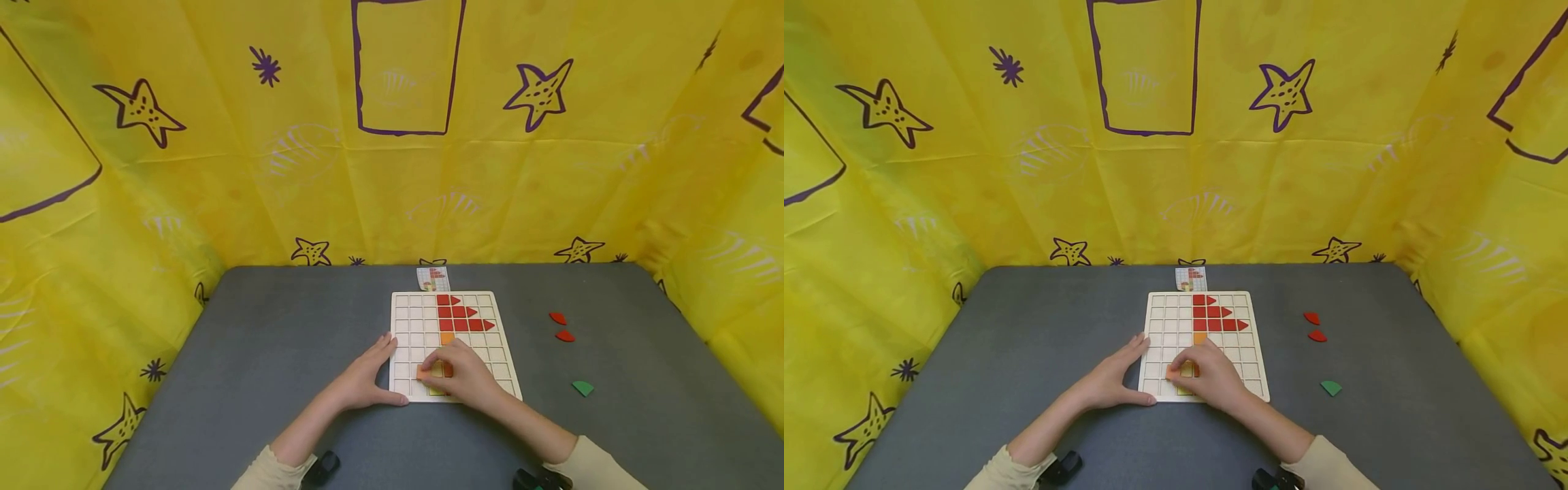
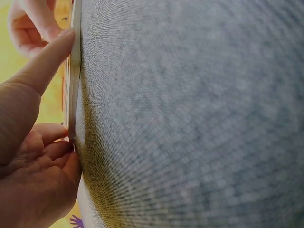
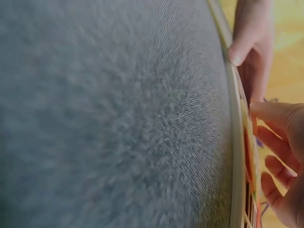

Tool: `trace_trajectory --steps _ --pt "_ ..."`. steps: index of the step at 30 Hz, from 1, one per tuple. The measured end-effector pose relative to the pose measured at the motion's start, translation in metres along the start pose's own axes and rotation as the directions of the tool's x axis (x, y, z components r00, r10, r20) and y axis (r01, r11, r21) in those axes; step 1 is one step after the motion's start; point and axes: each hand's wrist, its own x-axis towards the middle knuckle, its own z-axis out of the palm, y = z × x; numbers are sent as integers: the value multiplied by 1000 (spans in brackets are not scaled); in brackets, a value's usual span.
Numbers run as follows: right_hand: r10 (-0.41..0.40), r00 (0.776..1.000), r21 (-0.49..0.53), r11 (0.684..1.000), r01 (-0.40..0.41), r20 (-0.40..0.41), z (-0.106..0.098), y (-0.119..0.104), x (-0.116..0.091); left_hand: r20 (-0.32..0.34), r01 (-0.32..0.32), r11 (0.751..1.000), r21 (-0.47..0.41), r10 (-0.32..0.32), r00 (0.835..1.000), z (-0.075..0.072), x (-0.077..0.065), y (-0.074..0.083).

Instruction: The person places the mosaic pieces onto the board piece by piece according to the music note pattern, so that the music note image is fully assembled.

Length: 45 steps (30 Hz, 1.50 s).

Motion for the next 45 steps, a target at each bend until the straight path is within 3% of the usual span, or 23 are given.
trace_trajectory --steps 8,15,18,22,29,37,45 --pt "-101 994 -51 994 99 -40 8 -2 5 -1 -17 1000 1 17 1000 0 1 -1" --pt "-98 995 -29 995 97 -16 3 2 3 -2 -10 1000 3 10 1000 0 1 0" --pt "-47 998 18 999 48 -28 -3 6 -4 2 -13 1000 -2 13 1000 1 2 0" --pt "78 994 86 994 -71 -75 -20 12 -18 -5 -10 1000 -7 10 1000 2 2 1" --pt "313 947 151 942 -300 -75 -53 31 -48 -15 -8 1000 1 8 1000 1 2 0" --pt "402 909 42 915 -400 -106 -91 59 -87 -8 1 1000 2 -1 1000 1 1 0" --pt "381 899 -226 876 -426 -218 -131 80 -119 -6 10 1000 1 -10 1000 1 1 0"
